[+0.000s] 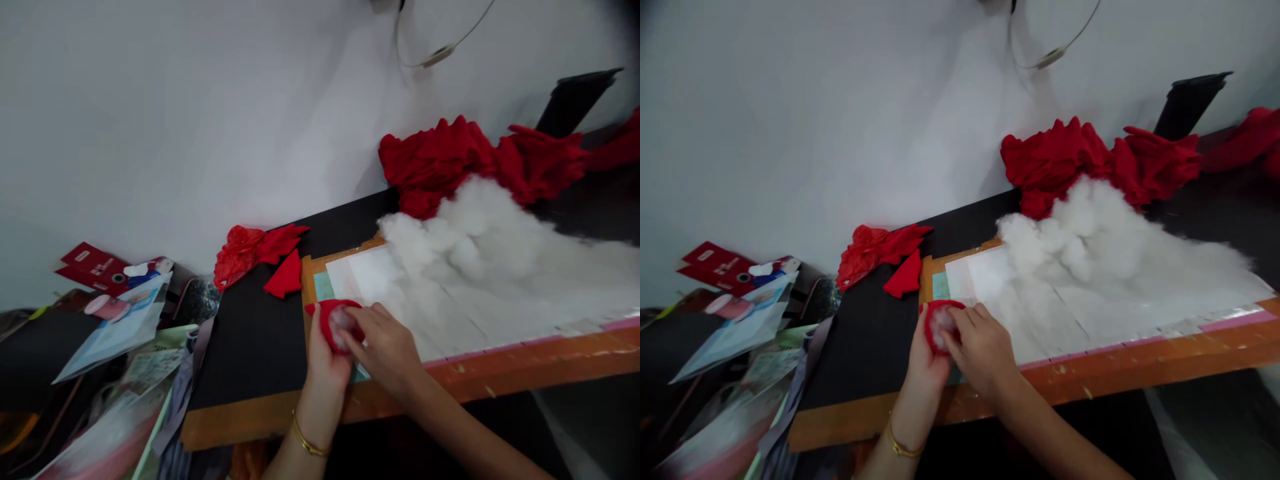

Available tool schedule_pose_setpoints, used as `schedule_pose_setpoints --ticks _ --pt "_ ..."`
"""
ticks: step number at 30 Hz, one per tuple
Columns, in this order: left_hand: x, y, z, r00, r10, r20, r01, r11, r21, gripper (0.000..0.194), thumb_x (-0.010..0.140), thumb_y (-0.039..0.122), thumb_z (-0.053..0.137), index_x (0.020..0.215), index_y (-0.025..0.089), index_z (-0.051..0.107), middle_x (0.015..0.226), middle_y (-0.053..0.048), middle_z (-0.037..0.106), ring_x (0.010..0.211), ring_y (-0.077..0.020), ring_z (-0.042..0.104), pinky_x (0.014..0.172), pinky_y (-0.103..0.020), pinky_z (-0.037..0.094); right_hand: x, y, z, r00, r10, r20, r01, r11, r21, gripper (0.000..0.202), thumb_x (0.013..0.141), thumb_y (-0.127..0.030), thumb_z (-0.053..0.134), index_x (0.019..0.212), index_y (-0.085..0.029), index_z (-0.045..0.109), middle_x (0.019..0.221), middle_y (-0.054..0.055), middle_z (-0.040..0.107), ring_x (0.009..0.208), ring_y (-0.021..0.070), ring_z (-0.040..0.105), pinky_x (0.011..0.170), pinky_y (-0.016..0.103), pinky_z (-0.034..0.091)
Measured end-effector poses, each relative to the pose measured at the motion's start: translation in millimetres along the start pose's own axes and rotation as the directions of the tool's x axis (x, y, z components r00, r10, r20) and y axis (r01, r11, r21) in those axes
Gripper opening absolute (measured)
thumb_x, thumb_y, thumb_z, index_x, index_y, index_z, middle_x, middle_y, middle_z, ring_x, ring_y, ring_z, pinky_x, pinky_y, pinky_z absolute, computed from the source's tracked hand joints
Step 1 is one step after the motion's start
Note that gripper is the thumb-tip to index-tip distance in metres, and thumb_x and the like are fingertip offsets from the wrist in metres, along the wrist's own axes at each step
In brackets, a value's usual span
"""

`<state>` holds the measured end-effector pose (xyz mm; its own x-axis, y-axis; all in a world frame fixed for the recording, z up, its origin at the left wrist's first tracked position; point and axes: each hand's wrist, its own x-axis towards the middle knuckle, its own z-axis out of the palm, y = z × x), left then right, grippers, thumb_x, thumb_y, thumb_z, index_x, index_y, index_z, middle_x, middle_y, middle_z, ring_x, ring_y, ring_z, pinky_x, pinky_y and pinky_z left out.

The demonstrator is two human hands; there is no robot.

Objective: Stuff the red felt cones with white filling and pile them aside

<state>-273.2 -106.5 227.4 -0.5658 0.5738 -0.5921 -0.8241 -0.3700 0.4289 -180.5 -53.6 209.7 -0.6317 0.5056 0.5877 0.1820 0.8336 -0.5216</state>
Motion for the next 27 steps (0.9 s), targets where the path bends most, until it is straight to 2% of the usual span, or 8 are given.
schedule_pose_setpoints --ticks 3,6,10,14,20,22,25,27 --pt "-2.4 -6.9 -1.0 0.999 0.027 -0.040 -0.027 1.000 0.008 0.033 0.095 0.032 0.046 0.080 0.009 0.065 0.072 -0.008 0.068 0.061 -0.0140 0.064 0.063 -0.023 0.054 -2.0 1.6 12.8 0.992 0.007 0.123 0.016 0.983 -0.181 0.007 0.083 -0.016 0.062 0.077 -0.016 0.065 0.073 0.008 0.067 0.075 0.0258 0.058 0.063 0.036 0.048" --pt "-2.4 -9.4 -2.5 0.998 0.033 -0.046 -0.033 0.999 0.022 0.033 0.094 0.034 0.047 0.085 0.009 0.066 0.076 -0.009 0.070 0.068 -0.0165 0.067 0.072 -0.026 0.056 -4.9 1.6 17.2 0.989 0.001 0.150 0.032 0.977 -0.213 0.013 0.085 -0.019 0.061 0.074 -0.017 0.066 0.072 0.009 0.065 0.075 0.0255 0.057 0.064 0.036 0.048" --pt "0.8 -9.3 -4.2 1.000 0.019 -0.016 -0.019 1.000 -0.002 0.034 0.094 0.036 0.047 0.083 0.010 0.066 0.076 -0.009 0.070 0.064 -0.0158 0.066 0.068 -0.026 0.056 -1.7 -0.4 8.6 0.996 -0.027 0.085 0.035 0.995 -0.088 0.019 0.090 -0.017 0.051 0.077 -0.017 0.065 0.087 0.012 0.064 0.084 0.0254 0.055 0.074 0.038 0.050" --pt "3.7 -7.6 -4.0 0.999 0.035 -0.034 -0.035 0.999 -0.005 0.033 0.093 0.038 0.049 0.088 0.010 0.066 0.079 -0.010 0.070 0.066 -0.0165 0.067 0.067 -0.026 0.056 -1.5 0.4 1.4 1.000 0.003 -0.023 -0.001 0.996 0.089 0.015 0.091 -0.017 0.048 0.096 -0.017 0.063 0.099 0.012 0.064 0.093 0.0253 0.059 0.082 0.039 0.051" --pt "0.6 -10.8 -5.1 1.000 0.006 0.011 -0.007 0.999 0.037 0.042 0.089 0.047 0.052 0.088 0.008 0.068 0.079 -0.012 0.071 0.066 -0.0192 0.068 0.072 -0.031 0.056 -9.3 4.6 7.4 0.956 0.211 0.202 -0.274 0.889 0.368 0.016 0.091 -0.022 0.048 0.102 -0.018 0.059 0.091 0.007 0.072 0.076 0.0180 0.068 0.065 0.028 0.054" --pt "-0.1 -10.4 -6.0 0.999 0.034 0.004 -0.035 0.998 0.053 0.042 0.091 0.045 0.049 0.089 0.008 0.068 0.081 -0.013 0.071 0.069 -0.0196 0.068 0.072 -0.031 0.056 -9.3 6.5 3.1 0.948 0.253 0.195 -0.310 0.877 0.368 0.017 0.090 -0.023 0.049 0.102 -0.019 0.059 0.092 0.006 0.072 0.074 0.0174 0.068 0.063 0.027 0.053" --pt "-1.2 -8.7 -4.9 0.995 0.093 -0.021 -0.091 0.994 0.068 0.038 0.093 0.041 0.047 0.090 0.009 0.067 0.080 -0.011 0.071 0.068 -0.0186 0.068 0.069 -0.029 0.056 -8.9 7.5 -5.7 0.980 0.191 0.055 -0.199 0.939 0.280 0.014 0.091 -0.025 0.050 0.098 -0.019 0.060 0.086 0.006 0.069 0.070 0.0173 0.065 0.064 0.028 0.052" --pt "-3.3 -9.9 -2.7 0.996 0.080 -0.032 -0.078 0.995 0.070 0.038 0.093 0.041 0.048 0.084 0.010 0.066 0.074 -0.009 0.070 0.062 -0.0169 0.067 0.062 -0.027 0.055 -9.7 6.7 -6.2 0.994 0.103 0.039 -0.110 0.963 0.245 0.014 0.090 -0.022 0.050 0.100 -0.019 0.059 0.087 0.006 0.068 0.072 0.0172 0.064 0.067 0.028 0.051"
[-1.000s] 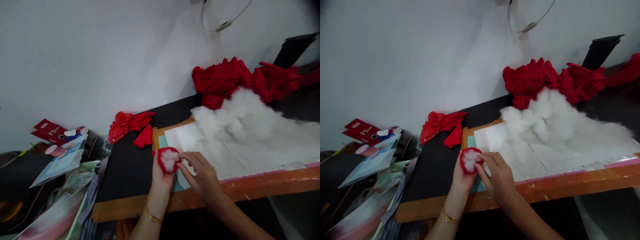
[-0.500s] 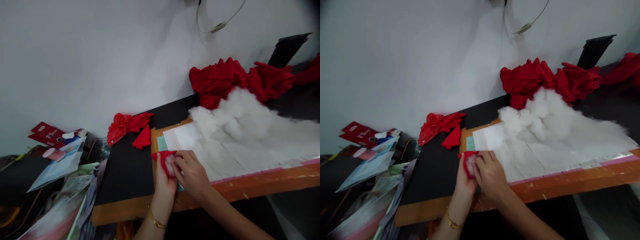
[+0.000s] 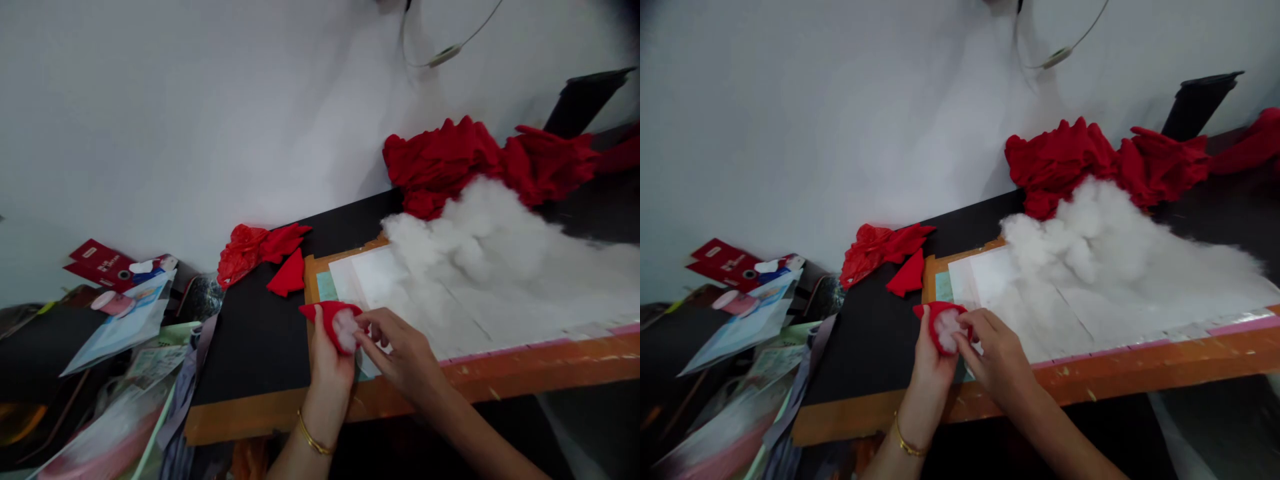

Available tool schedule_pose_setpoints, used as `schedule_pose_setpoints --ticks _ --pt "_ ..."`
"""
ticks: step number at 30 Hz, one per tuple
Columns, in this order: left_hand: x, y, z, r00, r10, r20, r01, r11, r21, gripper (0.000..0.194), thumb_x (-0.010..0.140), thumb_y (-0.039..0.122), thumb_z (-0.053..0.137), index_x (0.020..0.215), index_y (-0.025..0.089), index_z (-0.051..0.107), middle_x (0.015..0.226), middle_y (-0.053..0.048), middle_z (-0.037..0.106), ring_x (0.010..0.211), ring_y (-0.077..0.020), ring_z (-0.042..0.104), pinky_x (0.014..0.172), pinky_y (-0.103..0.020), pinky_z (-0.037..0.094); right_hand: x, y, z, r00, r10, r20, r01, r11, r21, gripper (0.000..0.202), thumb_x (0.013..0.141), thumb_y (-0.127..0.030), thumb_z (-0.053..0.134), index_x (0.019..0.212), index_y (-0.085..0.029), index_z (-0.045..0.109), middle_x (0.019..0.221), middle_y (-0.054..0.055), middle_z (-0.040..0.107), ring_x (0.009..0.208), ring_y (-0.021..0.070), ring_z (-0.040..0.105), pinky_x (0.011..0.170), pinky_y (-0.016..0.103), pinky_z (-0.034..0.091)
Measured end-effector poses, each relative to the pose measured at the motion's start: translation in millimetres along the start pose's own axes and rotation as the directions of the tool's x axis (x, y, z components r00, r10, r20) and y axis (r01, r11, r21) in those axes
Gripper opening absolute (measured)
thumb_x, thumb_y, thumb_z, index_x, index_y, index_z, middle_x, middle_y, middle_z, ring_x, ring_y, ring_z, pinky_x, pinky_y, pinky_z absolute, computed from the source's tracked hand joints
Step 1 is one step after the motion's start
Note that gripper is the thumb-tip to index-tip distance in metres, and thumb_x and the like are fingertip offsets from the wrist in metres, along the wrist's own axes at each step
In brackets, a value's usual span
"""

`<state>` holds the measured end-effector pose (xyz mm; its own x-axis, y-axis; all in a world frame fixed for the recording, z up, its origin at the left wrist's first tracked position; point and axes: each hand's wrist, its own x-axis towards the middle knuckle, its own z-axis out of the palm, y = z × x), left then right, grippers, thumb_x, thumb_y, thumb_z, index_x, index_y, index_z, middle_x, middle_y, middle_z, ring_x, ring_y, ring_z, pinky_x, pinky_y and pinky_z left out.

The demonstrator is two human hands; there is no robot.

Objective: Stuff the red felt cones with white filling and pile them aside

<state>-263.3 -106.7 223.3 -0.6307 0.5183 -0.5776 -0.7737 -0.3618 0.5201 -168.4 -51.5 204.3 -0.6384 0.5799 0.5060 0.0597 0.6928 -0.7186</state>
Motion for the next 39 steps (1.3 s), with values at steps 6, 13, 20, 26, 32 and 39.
schedule_pose_setpoints --ticks 6,13,20,26,32,39 --pt "-8.2 -16.5 -1.7 0.998 0.062 -0.013 -0.061 0.997 0.041 0.030 0.086 0.040 0.062 0.088 0.011 0.068 0.080 -0.008 0.073 0.067 -0.0161 0.068 0.064 -0.025 0.055 -1.2 8.8 21.6 0.976 0.128 0.174 -0.068 0.946 -0.318 0.017 0.069 -0.005 0.049 0.076 -0.018 0.057 0.070 0.006 0.069 0.060 0.0192 0.064 0.053 0.025 0.042" --pt "-3.5 -24.3 -12.1 0.999 0.046 -0.001 -0.045 0.998 0.045 0.025 0.086 0.034 0.063 0.099 0.013 0.067 0.090 -0.010 0.074 0.075 -0.0183 0.070 0.070 -0.029 0.058 1.1 12.8 23.2 0.958 0.288 0.008 -0.287 0.958 -0.022 0.013 0.089 -0.022 0.042 0.088 -0.020 0.055 0.063 0.001 0.066 0.053 0.0176 0.063 0.050 0.024 0.041" --pt "0.8 -8.3 -7.5 1.000 -0.016 0.019 0.016 1.000 -0.001 0.032 0.090 0.040 0.055 0.092 0.010 0.066 0.082 -0.010 0.072 0.067 -0.0176 0.069 0.063 -0.026 0.057 -13.6 5.3 8.3 0.987 0.150 -0.062 -0.149 0.989 0.019 0.015 0.092 -0.026 0.053 0.106 -0.021 0.053 0.086 0.004 0.071 0.064 0.0177 0.066 0.058 0.027 0.051" --pt "-2.4 -3.4 -6.3 0.992 -0.105 0.066 0.109 0.992 -0.067 0.036 0.093 0.038 0.050 0.082 0.008 0.066 0.071 -0.008 0.069 0.057 -0.0117 0.064 0.052 -0.018 0.051 -8.3 13.4 5.5 0.910 -0.414 -0.020 0.412 0.909 -0.072 0.019 0.094 -0.011 0.046 0.105 -0.016 0.061 0.102 0.011 0.065 0.099 0.0223 0.059 0.086 0.037 0.054" --pt "-8.3 -6.8 -7.5 0.999 -0.039 0.034 0.039 0.999 0.008 0.032 0.092 0.035 0.053 0.090 0.007 0.069 0.082 -0.011 0.073 0.067 -0.0151 0.068 0.061 -0.021 0.055 -10.0 27.2 25.6 0.896 -0.421 0.143 0.440 0.887 -0.143 0.022 0.095 -0.011 0.042 0.091 -0.013 0.063 0.105 0.014 0.060 0.103 0.0250 0.056 0.088 0.043 0.054" --pt "-1.9 0.5 -9.7 0.986 -0.154 0.067 0.157 0.987 -0.035 0.039 0.095 0.036 0.045 0.084 0.006 0.067 0.074 -0.010 0.071 0.060 -0.0147 0.066 0.055 -0.022 0.053 -6.1 12.5 -2.8 0.916 -0.401 0.025 0.400 0.903 -0.154 0.023 0.093 -0.009 0.048 0.112 -0.013 0.059 0.106 0.013 0.064 0.097 0.0233 0.058 0.084 0.039 0.054"
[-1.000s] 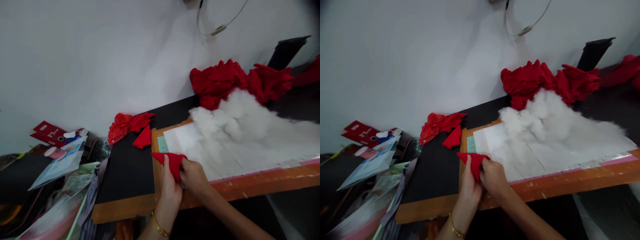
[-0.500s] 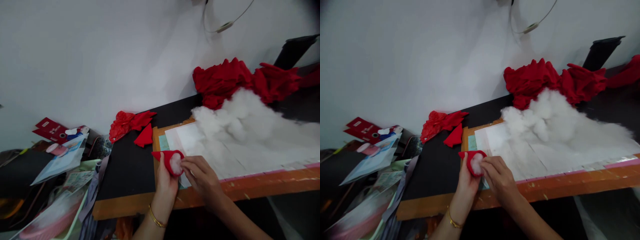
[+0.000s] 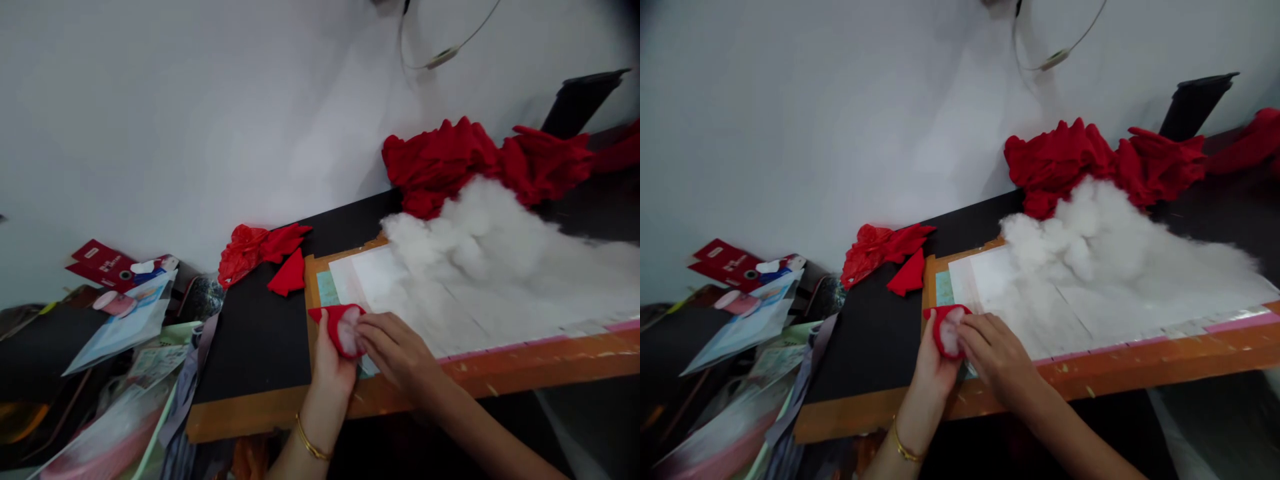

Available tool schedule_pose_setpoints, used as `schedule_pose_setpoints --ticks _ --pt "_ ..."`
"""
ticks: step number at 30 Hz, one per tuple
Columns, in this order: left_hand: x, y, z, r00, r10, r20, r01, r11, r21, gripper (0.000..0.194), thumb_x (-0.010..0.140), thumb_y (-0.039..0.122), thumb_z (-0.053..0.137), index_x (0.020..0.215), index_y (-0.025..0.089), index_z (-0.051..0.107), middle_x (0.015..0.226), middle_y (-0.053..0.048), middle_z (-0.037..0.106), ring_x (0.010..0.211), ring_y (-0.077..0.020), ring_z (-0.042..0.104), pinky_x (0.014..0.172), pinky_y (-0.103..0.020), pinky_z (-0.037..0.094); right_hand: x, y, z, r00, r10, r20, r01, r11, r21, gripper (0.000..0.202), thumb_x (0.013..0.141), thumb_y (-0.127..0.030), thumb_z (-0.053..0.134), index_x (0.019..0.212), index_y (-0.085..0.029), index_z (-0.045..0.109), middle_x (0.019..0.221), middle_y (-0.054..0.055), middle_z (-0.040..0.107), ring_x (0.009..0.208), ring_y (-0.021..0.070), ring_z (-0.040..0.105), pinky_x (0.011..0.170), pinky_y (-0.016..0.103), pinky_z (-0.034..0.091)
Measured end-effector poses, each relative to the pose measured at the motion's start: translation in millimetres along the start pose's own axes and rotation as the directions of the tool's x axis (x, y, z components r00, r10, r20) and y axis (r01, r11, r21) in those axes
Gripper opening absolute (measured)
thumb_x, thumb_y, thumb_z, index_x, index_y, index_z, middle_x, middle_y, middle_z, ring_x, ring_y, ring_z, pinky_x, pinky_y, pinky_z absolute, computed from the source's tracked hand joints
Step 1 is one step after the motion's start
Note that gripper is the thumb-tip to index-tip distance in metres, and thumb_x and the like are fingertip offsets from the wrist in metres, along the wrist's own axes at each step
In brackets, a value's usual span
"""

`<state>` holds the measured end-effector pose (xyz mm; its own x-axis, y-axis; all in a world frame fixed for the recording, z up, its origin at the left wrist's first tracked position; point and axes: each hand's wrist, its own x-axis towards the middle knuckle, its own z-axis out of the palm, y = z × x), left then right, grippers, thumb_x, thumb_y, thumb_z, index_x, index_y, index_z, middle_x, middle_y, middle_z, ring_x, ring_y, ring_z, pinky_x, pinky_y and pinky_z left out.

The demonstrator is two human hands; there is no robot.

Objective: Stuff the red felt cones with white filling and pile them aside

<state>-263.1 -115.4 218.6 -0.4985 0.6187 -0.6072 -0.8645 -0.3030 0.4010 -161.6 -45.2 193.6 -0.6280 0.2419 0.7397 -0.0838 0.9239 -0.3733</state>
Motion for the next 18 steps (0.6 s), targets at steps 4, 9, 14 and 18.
schedule_pose_setpoints --ticks 4,9,14,18 --pt "0.0 -2.6 4.1 0.999 0.040 -0.032 -0.040 0.999 0.014 0.032 0.093 0.035 0.050 0.084 0.009 0.068 0.076 -0.009 0.071 0.062 -0.0149 0.067 0.056 -0.022 0.054 8.0 -2.5 -1.2 0.995 0.095 -0.032 -0.097 0.994 -0.057 0.022 0.092 -0.018 0.053 0.112 -0.009 0.058 0.105 0.015 0.065 0.094 0.0253 0.057 0.081 0.039 0.052" --pt "-3.4 -17.8 3.8 0.992 0.113 -0.056 -0.110 0.992 0.062 0.025 0.089 0.036 0.057 0.085 0.013 0.068 0.078 -0.006 0.072 0.066 -0.0136 0.067 0.062 -0.021 0.054 10.3 -3.4 14.5 0.986 0.164 0.014 -0.162 0.981 -0.109 0.022 0.091 -0.009 0.042 0.079 -0.017 0.059 0.076 0.006 0.061 0.073 0.0208 0.052 0.065 0.032 0.045" --pt "-5.7 -26.2 -1.4 0.979 0.182 0.097 -0.197 0.963 0.185 0.031 0.080 0.038 0.069 0.097 0.012 0.069 0.092 -0.008 0.073 0.077 -0.0153 0.067 0.068 -0.023 0.053 9.1 2.1 16.4 0.945 0.308 -0.106 -0.322 0.931 -0.169 0.020 0.078 -0.005 0.044 0.065 -0.020 0.050 0.065 0.004 0.056 0.064 0.0182 0.051 0.054 0.028 0.035" --pt "-6.7 -27.2 -4.4 0.968 0.167 0.188 -0.208 0.951 0.226 0.032 0.074 0.031 0.075 0.101 0.014 0.069 0.098 -0.008 0.072 0.082 -0.0160 0.066 0.070 -0.023 0.051 8.5 10.2 14.2 0.836 0.544 -0.070 -0.548 0.835 -0.050 0.011 0.080 -0.016 0.050 0.070 -0.020 0.053 0.067 0.002 0.059 0.058 0.0153 0.053 0.052 0.025 0.035"
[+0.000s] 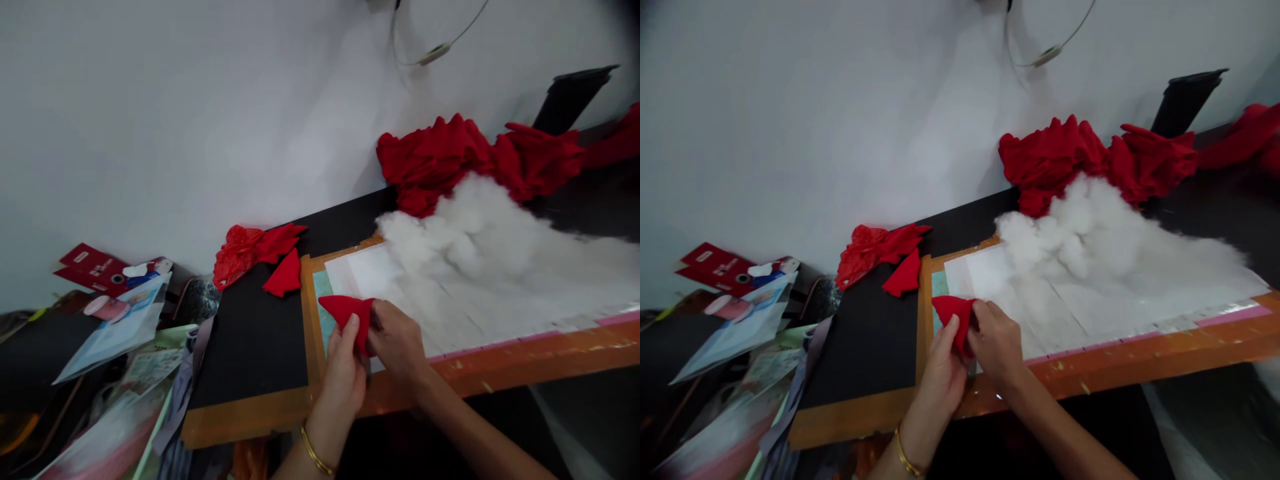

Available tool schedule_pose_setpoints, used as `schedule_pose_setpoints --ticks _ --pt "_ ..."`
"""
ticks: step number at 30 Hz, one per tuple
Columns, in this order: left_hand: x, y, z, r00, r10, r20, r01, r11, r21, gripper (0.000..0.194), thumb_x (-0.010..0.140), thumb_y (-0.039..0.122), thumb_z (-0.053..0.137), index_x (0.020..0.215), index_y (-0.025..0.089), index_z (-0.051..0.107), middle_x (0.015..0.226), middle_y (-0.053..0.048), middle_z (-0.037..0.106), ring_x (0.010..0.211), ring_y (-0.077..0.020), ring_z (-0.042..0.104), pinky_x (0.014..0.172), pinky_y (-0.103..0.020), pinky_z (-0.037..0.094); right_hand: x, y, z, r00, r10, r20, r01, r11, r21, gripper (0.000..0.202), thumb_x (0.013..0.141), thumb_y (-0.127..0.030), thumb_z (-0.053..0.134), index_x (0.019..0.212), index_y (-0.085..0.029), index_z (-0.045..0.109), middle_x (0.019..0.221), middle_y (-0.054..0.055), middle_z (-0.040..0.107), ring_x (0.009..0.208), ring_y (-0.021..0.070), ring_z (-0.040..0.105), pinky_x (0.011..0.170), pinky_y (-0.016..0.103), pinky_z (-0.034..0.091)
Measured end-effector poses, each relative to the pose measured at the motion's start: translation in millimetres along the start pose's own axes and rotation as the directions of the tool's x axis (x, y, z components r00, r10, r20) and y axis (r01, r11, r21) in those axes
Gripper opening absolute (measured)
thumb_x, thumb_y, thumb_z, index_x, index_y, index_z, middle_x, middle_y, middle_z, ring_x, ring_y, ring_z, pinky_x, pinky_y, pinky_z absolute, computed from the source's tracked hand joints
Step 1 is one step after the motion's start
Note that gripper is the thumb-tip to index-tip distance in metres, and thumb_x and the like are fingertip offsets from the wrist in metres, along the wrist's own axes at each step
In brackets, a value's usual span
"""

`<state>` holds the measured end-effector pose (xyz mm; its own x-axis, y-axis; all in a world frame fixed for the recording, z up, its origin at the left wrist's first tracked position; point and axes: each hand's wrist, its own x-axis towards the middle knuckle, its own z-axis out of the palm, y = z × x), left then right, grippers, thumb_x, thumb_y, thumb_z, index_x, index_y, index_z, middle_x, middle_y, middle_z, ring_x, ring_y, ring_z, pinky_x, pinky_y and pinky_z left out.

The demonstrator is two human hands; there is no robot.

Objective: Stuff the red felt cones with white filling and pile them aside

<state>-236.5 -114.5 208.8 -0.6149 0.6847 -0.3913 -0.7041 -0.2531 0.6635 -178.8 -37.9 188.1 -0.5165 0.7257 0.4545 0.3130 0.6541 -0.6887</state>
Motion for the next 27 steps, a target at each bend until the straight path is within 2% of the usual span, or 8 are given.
schedule_pose_setpoints --ticks 2,4,8,10,16,20,23,27 --pt "0.9 1.2 -2.7 0.999 -0.024 0.033 0.026 0.999 -0.040 0.031 0.074 0.031 0.074 0.100 0.014 0.069 0.101 -0.009 0.072 0.086 -0.0175 0.066 0.074 -0.026 0.051 1.3 4.1 -3.3 0.992 0.105 0.064 -0.112 0.988 0.111 0.008 0.081 -0.021 0.051 0.075 -0.020 0.056 0.067 0.000 0.061 0.056 0.0144 0.055 0.053 0.024 0.037" --pt "3.0 3.3 -6.8 0.998 -0.031 0.050 0.034 0.998 -0.061 0.030 0.074 0.031 0.073 0.098 0.015 0.069 0.101 -0.008 0.072 0.087 -0.0179 0.065 0.079 -0.028 0.051 0.5 7.8 -8.1 0.983 0.126 0.136 -0.152 0.967 0.204 0.009 0.083 -0.022 0.050 0.083 -0.020 0.058 0.069 0.000 0.063 0.058 0.0144 0.057 0.055 0.024 0.040" --pt "6.8 7.8 -13.2 1.000 0.000 -0.003 0.001 0.999 0.048 0.032 0.068 0.027 0.079 0.096 0.016 0.069 0.092 -0.005 0.073 0.079 -0.0155 0.065 0.077 -0.027 0.050 -7.7 11.9 -14.6 0.964 -0.023 0.266 -0.031 0.980 0.195 0.013 0.083 -0.019 0.048 0.086 -0.019 0.060 0.076 0.004 0.062 0.066 0.0175 0.057 0.059 0.026 0.041" --pt "6.6 9.3 -12.9 1.000 0.014 -0.017 -0.012 0.995 0.094 0.035 0.064 0.026 0.081 0.096 0.015 0.069 0.092 -0.006 0.073 0.079 -0.0160 0.065 0.075 -0.026 0.050 -12.4 11.9 -13.5 0.959 -0.074 0.273 0.022 0.982 0.190 0.014 0.083 -0.016 0.048 0.087 -0.018 0.061 0.081 0.006 0.062 0.073 0.0199 0.058 0.063 0.028 0.043" --pt "0.9 14.1 -7.7 1.000 -0.013 0.006 0.012 0.973 0.230 0.044 0.059 0.024 0.083 0.099 0.013 0.068 0.103 -0.012 0.072 0.085 -0.0198 0.067 0.076 -0.027 0.050 -15.5 7.0 -11.1 0.983 -0.074 0.169 0.019 0.952 0.304 0.023 0.080 -0.011 0.048 0.095 -0.019 0.064 0.105 0.010 0.059 0.092 0.0210 0.058 0.074 0.029 0.047" --pt "0.9 14.6 -12.1 0.999 0.031 0.035 -0.040 0.948 0.317 0.042 0.064 0.026 0.081 0.101 0.012 0.068 0.101 -0.011 0.072 0.082 -0.0186 0.066 0.075 -0.027 0.049 -11.2 4.6 -22.1 0.973 0.022 0.230 -0.122 0.893 0.433 0.016 0.085 -0.017 0.047 0.091 -0.019 0.061 0.083 0.003 0.064 0.071 0.0162 0.057 0.064 0.025 0.045" --pt "1.8 11.0 -17.9 0.993 0.062 0.099 -0.100 0.891 0.444 0.035 0.068 0.027 0.078 0.099 0.012 0.069 0.093 -0.010 0.072 0.077 -0.0181 0.064 0.072 -0.027 0.048 -7.6 6.2 -29.5 0.945 0.100 0.312 -0.252 0.829 0.499 0.013 0.086 -0.023 0.049 0.082 -0.019 0.061 0.073 0.000 0.062 0.068 0.0154 0.055 0.062 0.024 0.044" --pt "0.0 8.0 -25.3 0.979 0.087 0.186 -0.181 0.788 0.588 0.023 0.071 0.023 0.073 0.093 0.015 0.071 0.085 -0.008 0.071 0.075 -0.0193 0.062 0.067 -0.026 0.047 -5.6 9.7 -31.2 0.902 0.054 0.429 -0.302 0.789 0.535 0.014 0.081 -0.023 0.052 0.072 -0.019 0.062 0.067 -0.002 0.059 0.063 0.0136 0.051 0.056 0.021 0.040"
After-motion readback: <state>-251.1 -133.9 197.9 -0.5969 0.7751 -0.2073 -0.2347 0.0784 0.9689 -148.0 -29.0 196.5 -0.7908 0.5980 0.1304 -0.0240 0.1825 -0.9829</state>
